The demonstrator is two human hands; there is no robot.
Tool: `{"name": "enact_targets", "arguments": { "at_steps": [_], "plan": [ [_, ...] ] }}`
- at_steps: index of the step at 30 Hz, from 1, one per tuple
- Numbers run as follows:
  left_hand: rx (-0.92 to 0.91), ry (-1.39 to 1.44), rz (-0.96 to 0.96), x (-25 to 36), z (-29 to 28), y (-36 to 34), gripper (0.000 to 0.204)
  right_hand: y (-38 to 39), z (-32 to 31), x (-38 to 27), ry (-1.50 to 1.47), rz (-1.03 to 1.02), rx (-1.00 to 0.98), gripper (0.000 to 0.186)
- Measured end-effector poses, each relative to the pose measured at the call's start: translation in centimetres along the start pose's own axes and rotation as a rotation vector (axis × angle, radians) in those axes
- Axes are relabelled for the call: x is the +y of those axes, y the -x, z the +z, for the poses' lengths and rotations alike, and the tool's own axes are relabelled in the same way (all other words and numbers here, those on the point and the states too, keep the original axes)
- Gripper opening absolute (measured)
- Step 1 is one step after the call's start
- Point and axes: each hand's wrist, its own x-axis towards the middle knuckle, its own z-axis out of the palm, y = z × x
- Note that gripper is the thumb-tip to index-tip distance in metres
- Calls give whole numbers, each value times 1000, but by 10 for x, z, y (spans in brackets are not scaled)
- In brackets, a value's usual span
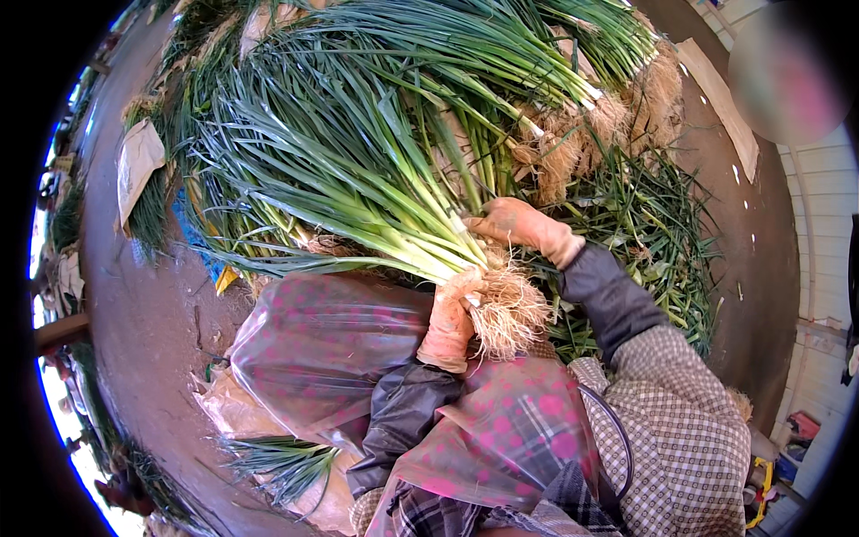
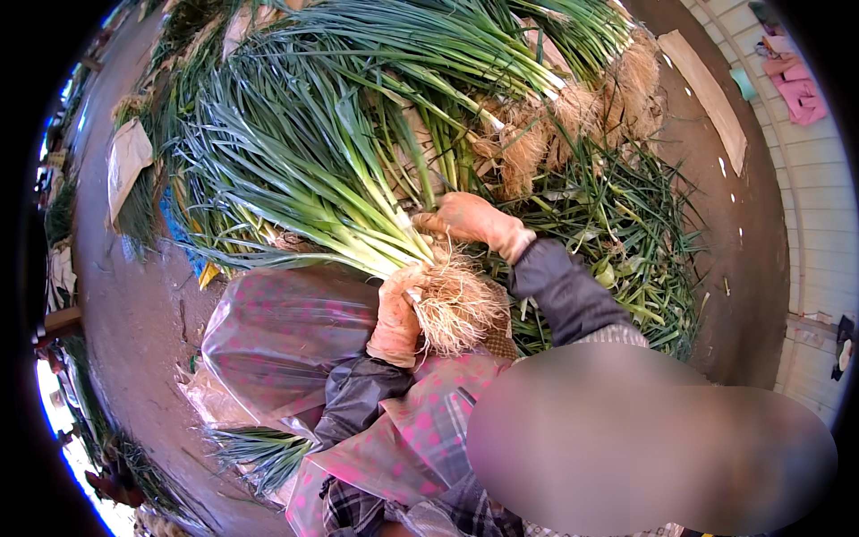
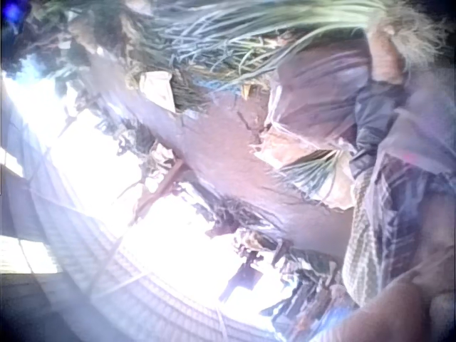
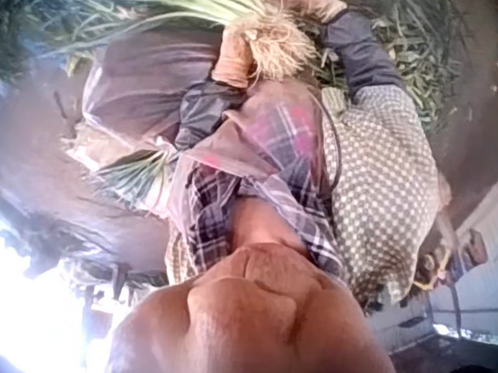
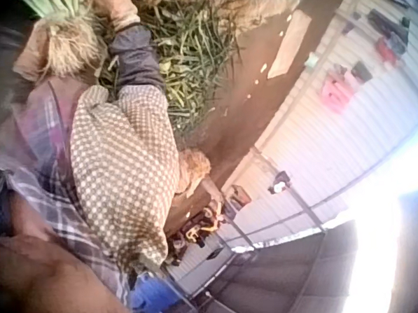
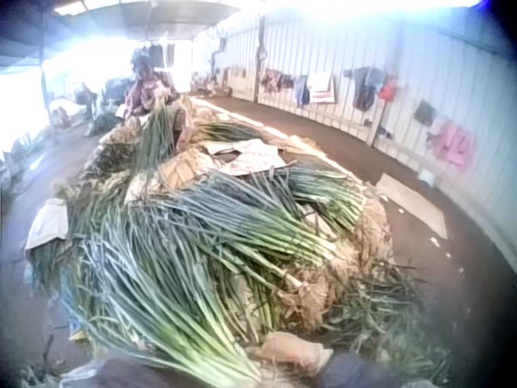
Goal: The person is cleaning green onions by removing wilted leaves and peeling back the outer layers by hand while seated on the floor.
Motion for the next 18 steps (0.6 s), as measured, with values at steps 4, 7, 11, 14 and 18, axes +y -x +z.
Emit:
{"name": "enact_targets", "arguments": {
  "at_steps": [4,7,11,14,18],
  "plan": [
    [-74,-32,-16,5,4,2,25,6,-2,-27,451,103,145,43],
    [33,-56,-76,0,-9,0,28,36,12,-19,445,-124,466,32],
    [-85,-120,95,1,-6,5,34,72,13,21,315,-160,944,29],
    [-117,48,13,8,1,12,37,120,-18,69,-378,267,1265,32],
    [-365,176,130,10,21,3,47,214,-5,169,-595,449,1408,50]
  ]
}}
